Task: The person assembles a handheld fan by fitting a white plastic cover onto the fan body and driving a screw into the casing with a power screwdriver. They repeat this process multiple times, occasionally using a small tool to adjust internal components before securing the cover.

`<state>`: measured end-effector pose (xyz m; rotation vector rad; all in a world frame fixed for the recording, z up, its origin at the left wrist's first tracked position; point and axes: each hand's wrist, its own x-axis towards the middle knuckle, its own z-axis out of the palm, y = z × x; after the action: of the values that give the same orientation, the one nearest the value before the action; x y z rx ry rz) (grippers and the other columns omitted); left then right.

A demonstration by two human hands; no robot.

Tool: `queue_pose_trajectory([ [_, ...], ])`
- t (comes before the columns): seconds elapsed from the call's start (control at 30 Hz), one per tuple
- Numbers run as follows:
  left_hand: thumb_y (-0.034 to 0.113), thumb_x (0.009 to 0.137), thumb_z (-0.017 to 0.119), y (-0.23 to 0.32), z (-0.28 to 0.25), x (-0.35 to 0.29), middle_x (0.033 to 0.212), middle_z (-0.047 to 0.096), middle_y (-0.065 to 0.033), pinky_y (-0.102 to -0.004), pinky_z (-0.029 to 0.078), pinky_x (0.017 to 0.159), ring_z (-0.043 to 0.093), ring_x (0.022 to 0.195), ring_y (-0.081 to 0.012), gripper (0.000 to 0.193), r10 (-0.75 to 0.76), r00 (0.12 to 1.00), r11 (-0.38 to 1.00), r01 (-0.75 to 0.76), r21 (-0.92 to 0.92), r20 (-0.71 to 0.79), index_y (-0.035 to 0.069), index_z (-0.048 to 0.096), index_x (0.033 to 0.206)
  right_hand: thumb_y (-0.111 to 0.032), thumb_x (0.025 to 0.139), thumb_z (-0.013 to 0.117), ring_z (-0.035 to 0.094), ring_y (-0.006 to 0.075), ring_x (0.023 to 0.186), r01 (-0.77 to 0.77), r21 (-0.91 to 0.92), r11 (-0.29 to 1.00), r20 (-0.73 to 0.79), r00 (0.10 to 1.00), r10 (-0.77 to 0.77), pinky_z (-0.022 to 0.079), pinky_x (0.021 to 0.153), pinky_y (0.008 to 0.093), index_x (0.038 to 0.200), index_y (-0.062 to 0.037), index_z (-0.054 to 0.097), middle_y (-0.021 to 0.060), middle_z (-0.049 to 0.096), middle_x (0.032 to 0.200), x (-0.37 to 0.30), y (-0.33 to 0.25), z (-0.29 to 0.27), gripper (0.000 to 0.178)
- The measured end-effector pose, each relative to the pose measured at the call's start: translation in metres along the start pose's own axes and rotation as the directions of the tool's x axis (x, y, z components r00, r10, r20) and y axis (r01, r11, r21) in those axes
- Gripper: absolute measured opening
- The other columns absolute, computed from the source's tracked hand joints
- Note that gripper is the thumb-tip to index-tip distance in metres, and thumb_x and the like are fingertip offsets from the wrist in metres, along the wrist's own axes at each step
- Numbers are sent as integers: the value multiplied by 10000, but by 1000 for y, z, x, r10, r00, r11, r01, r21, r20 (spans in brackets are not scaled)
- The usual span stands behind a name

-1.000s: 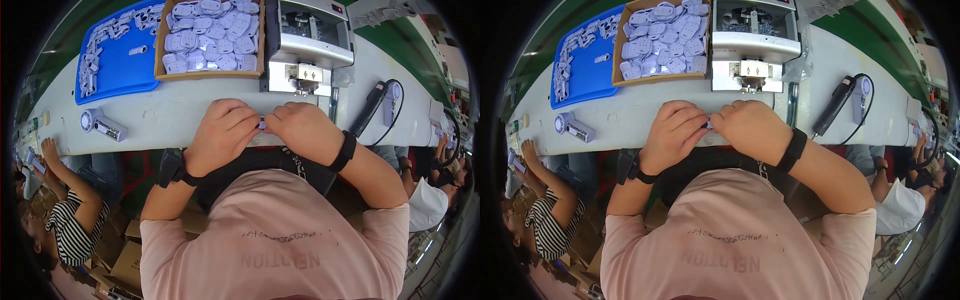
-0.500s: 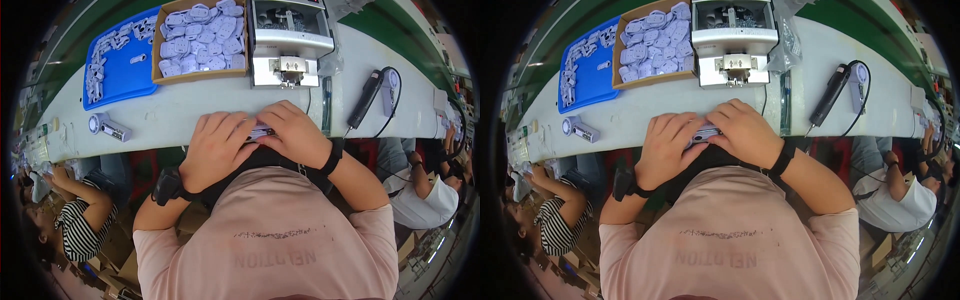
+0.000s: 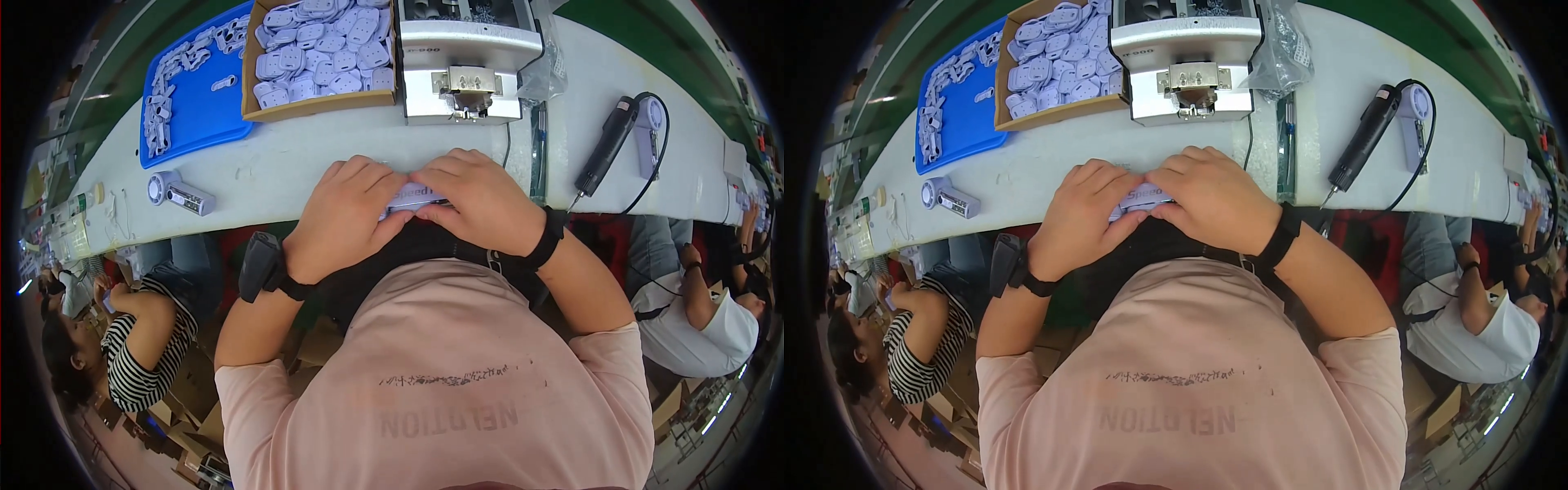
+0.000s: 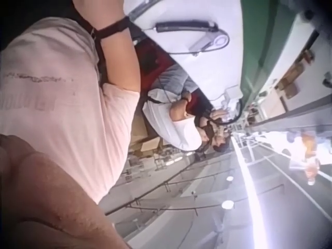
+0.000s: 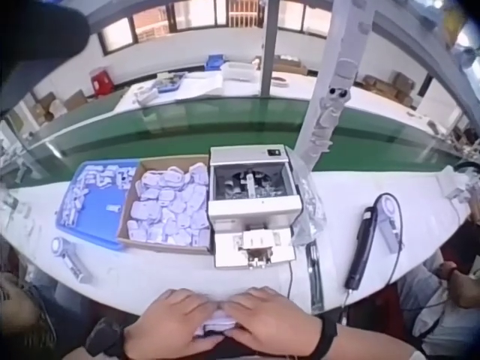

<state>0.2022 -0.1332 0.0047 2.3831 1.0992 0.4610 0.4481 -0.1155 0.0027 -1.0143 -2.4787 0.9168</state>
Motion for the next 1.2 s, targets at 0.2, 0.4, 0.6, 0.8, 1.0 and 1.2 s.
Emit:
queue_pose_trajectory([
  [0.2, 233, 806, 801, 7, 2, 1, 1052, 659, -92, -426, 485, 884, 611, 1024, -300, 409, 19, 1000, 994, -18, 107, -16, 45, 690, 1152, -168, 803, 801, 626, 341, 1064, 14, -55, 998, -40, 999, -16, 500, 940, 447, 1218, -18, 674, 129, 681, 1172, -5, -5, 5, 459],
  [0.4, 256, 786, 816, 0, -3, 3, 1045, 659, -88, -423, 483, 896, 615, 1028, -300, 419, 40, 999, 982, -35, 185, -23, 63, 693, 1137, -163, 795, 799, 620, 348, 1070, 38, -84, 996, -20, 999, -40, 502, 939, 445, 1225, -10, 664, 132, 672, 1175, 4, -1, 6, 475],
  [0.6, 259, 760, 825, 10, -22, 12, 1032, 652, -82, -427, 482, 912, 624, 1024, -286, 432, 30, 997, 981, -16, 193, -71, 82, 695, 1132, -117, 823, 799, 604, 410, 1172, -44, 110, 993, -61, 997, 51, 495, 1033, 457, 1271, 9, 635, 189, 640, 1275, -2, 5, -2, 493],
  [0.8, 196, 731, 838, 12, -20, -15, 1119, 660, -94, -433, 516, 929, 636, 1102, -320, 526, -29, 999, 939, 21, 342, 17, 86, 685, 1221, -29, 844, 782, 590, 377, 1285, -107, 221, 969, -257, 952, 164, 458, 1116, 411, 1328, 10, 618, 190, 609, 1371, -43, -2, 8, 513],
  [1.0, 170, 899, 754, -27, -99, -131, 1092, 723, -167, -405, 562, 901, 711, 1009, -339, 404, -558, 614, 758, 651, -43, -558, 22, 695, 1270, 10, 860, 753, 592, 334, 1296, -225, 171, 959, -373, 886, 275, 445, 1111, 402, 1317, 8, 634, 171, 632, 1362, -117, 11, -22, 472],
  [1.2, 291, 933, 748, -221, -178, -290, 1057, 774, -227, -395, 559, 824, 737, 909, -316, 441, -744, 194, 378, 911, -164, -639, -32, 723, 1231, -70, 962, 696, 606, 253, 1255, -502, 133, 855, -559, 674, 483, 470, 1036, 372, 1321, 4, 645, 123, 658, 1332, -161, 11, -66, 370],
])
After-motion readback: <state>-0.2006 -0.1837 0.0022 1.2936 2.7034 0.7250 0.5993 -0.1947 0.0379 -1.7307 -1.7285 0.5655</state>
